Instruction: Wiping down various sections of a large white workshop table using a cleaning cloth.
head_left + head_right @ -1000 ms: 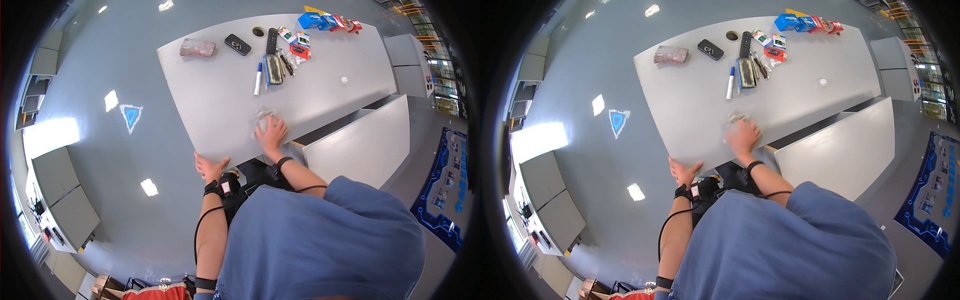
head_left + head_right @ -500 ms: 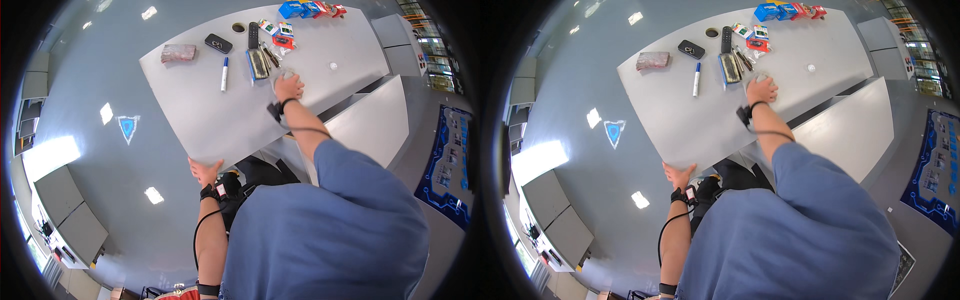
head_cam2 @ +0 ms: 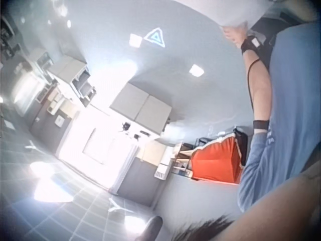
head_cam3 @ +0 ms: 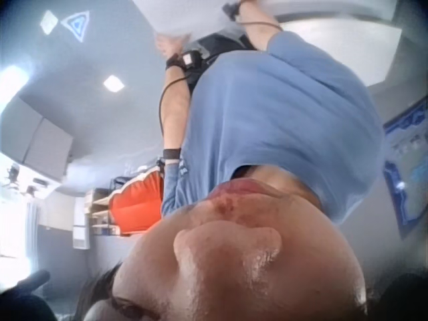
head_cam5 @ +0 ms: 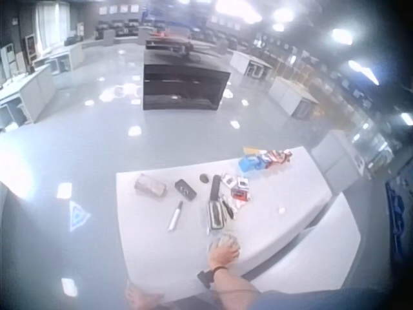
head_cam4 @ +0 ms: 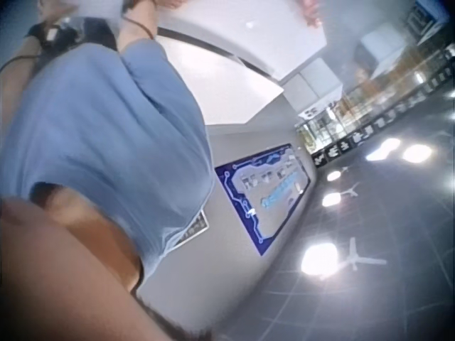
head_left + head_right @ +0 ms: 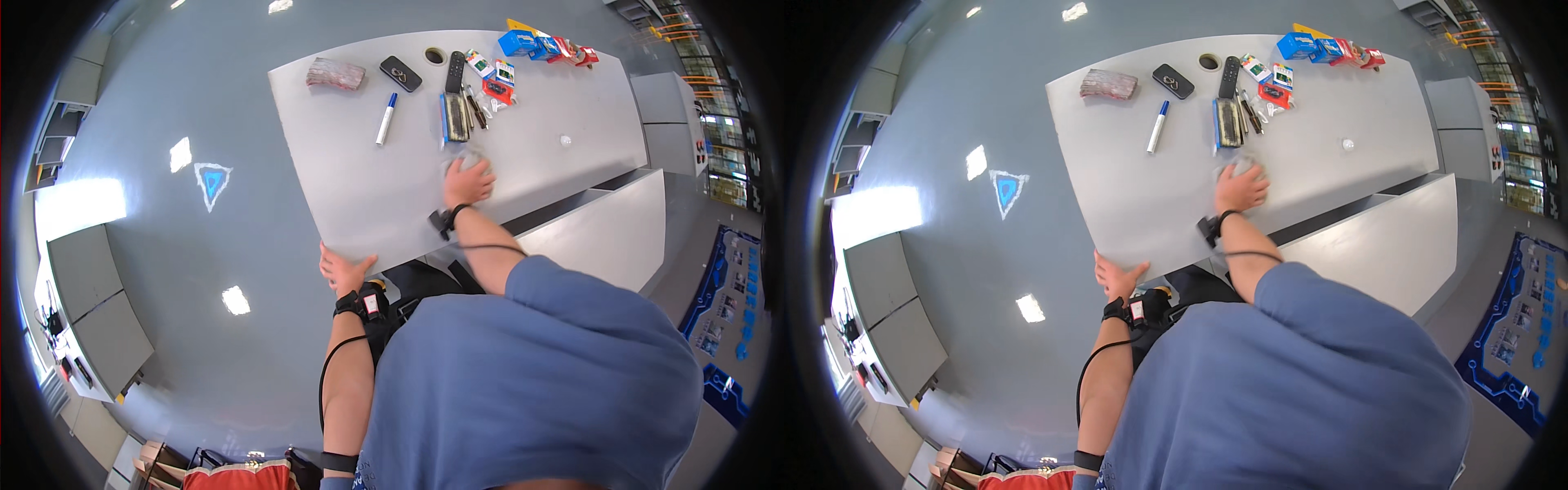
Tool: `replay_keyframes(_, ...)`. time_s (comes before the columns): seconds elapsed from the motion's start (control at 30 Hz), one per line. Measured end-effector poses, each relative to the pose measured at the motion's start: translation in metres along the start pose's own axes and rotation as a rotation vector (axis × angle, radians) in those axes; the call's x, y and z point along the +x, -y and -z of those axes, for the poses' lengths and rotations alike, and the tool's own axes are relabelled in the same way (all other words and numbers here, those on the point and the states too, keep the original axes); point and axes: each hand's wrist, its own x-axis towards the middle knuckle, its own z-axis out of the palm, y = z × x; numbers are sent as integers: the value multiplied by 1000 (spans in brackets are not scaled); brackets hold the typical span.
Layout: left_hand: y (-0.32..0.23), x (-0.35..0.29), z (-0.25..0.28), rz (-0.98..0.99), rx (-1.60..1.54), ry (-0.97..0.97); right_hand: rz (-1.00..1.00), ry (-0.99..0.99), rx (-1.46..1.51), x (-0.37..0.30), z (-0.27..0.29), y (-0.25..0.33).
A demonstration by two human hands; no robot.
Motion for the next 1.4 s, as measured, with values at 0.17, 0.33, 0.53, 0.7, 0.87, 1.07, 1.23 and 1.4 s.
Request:
replay_keyframes(0.17,17,6,-2,14,10,-33,577,216,76,-102,34,12)
replay_keyframes(0.33,4,3,-9,-22,-7,3,792,291,175,-73,30,10)
replay_keyframes(0.53,8,0,-3,14,1,8,955,269,190,-85,30,10)
replay_keyframes(0.7,21,16,-28,-92,13,-16,1575,424,363,-92,16,31)
replay_keyframes(0.87,-8,11,-30,53,-19,17,1785,527,447,-83,-8,59)
replay_keyframes(1.07,-14,16,-34,60,-26,10,1698,434,515,-102,-21,118)
replay_keyframes(1.23,-15,19,-33,14,-93,7,1335,259,456,-125,-23,142)
replay_keyframes(1.4,3,27,-36,-44,-81,25,1621,440,535,-103,-12,54)
